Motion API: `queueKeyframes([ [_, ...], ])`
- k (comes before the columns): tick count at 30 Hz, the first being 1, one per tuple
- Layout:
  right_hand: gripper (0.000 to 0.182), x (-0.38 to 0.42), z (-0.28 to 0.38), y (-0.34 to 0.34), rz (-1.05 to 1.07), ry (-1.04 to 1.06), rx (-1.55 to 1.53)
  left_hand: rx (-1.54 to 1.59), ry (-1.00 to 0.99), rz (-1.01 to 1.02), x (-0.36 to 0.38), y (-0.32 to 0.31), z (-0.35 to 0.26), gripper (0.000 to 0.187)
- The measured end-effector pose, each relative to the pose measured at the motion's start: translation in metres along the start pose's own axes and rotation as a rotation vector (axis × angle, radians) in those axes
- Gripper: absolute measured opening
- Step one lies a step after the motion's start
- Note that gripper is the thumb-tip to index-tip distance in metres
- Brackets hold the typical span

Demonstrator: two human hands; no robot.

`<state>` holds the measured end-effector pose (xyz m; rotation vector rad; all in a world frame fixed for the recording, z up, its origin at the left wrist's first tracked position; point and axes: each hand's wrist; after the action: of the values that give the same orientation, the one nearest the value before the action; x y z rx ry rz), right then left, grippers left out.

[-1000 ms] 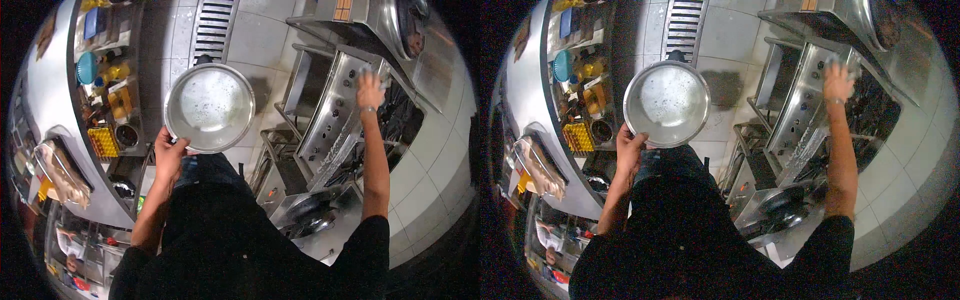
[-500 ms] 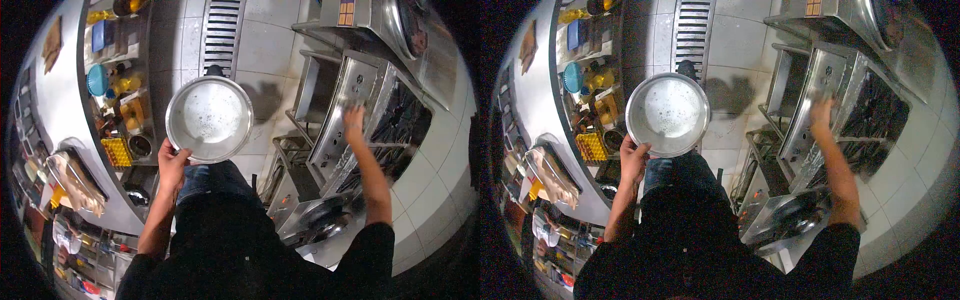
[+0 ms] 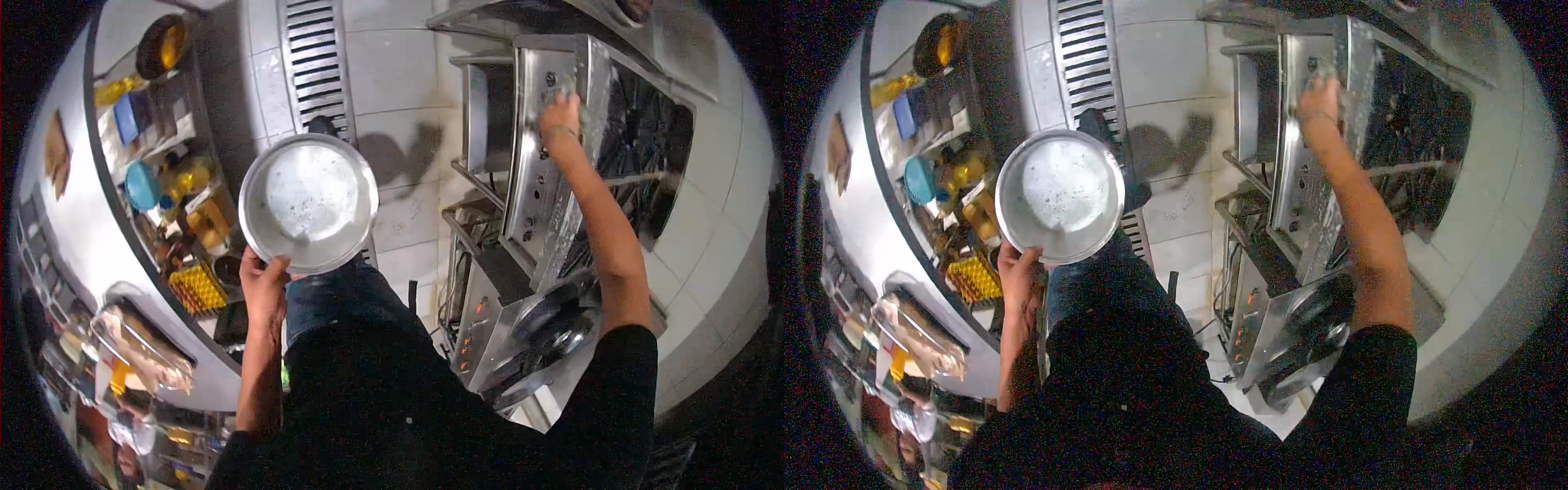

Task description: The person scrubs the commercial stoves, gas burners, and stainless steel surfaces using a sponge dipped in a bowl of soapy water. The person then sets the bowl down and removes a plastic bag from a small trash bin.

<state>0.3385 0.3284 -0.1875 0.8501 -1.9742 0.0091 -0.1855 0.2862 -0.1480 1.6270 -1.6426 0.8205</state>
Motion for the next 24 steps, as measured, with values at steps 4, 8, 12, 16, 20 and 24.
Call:
queueKeyframes([
  [4, 0.023, 0.028, 0.048, -0.089, -0.037, 0.045, 0.067, -0.019, -0.011, 0.015, -0.001, 0.006, 0.007, 0.037],
  [8, 0.031, 0.114, 0.11, -0.164, 0.181, 0.259, 0.101, 0.034, -0.046, 0.05, 0.004, 0.004, 0.011, 0.037],
  [12, 0.03, 0.138, 0.135, -0.172, 0.28, 0.184, -0.001, -0.057, -0.09, 0.031, 0.013, 0.002, 0.019, 0.035],
  [16, 0.026, 0.116, 0.129, -0.166, 0.242, -0.066, -0.406, -0.044, -0.088, 0.034, 0.03, 0.001, 0.014, 0.034],
  [20, 0.02, 0.085, 0.093, -0.135, -0.083, -0.325, -0.798, -0.075, -0.124, 0.059, 0.033, 0.006, 0.025, 0.032],
  [24, 0.025, 0.089, 0.063, -0.092, -0.218, -0.711, -1.223, -0.077, -0.126, 0.066, 0.044, -0.007, 0.013, 0.031],
])
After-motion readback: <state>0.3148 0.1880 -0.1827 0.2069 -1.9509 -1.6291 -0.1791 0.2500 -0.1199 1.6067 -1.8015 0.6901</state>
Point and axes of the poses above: each hand's wrist, its own x-axis away from the middle knuckle, its own y-axis out of the back of the hand, z = x × y, and after that the axes turned 9 degrees about -x, right-handed
